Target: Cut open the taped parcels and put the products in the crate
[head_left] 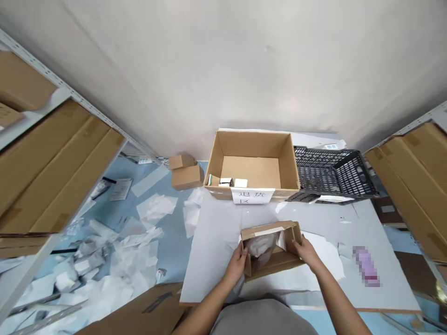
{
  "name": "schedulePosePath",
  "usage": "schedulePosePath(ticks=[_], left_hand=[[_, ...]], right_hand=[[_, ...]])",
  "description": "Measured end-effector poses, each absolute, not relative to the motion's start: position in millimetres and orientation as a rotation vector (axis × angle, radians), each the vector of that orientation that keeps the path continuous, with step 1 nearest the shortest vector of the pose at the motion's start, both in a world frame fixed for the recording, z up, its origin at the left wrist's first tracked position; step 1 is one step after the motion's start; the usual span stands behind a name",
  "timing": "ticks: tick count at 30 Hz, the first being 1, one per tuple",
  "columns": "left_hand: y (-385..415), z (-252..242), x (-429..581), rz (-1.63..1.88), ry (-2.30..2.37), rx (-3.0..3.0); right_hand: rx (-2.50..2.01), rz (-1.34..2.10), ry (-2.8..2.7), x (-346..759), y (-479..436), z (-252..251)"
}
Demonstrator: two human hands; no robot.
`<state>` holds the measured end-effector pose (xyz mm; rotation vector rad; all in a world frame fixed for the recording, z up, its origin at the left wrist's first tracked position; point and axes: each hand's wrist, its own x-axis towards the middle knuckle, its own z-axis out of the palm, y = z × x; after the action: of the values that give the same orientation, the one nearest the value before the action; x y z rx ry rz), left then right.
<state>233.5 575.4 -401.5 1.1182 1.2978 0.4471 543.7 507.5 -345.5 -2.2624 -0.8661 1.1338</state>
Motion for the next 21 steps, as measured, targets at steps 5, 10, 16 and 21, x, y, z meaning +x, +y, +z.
schedulePosePath(ticks=[5, 10, 16, 21], left_hand=[[562.8, -387.4, 254.2, 0.485, 1.455, 1.230], [545.3, -349.7, 303.7, 0.560, 1.364, 1.313], [539.4, -305.6, 347.4, 0.602, 1.294, 1.210], [533.2, -291.6, 357.4, 0.741, 1.245, 1.194]], right_hand=[[-2.186, 1.044, -0.892, 548.8, 486.1, -323.6], [-2.129, 1.026, -0.699, 599.1, 447.3, -297.9], [-1.999, 1.084, -0.466, 645.8, 419.3, -278.8], [-1.743, 1.004, -0.371, 656.6, 406.2, -267.4]])
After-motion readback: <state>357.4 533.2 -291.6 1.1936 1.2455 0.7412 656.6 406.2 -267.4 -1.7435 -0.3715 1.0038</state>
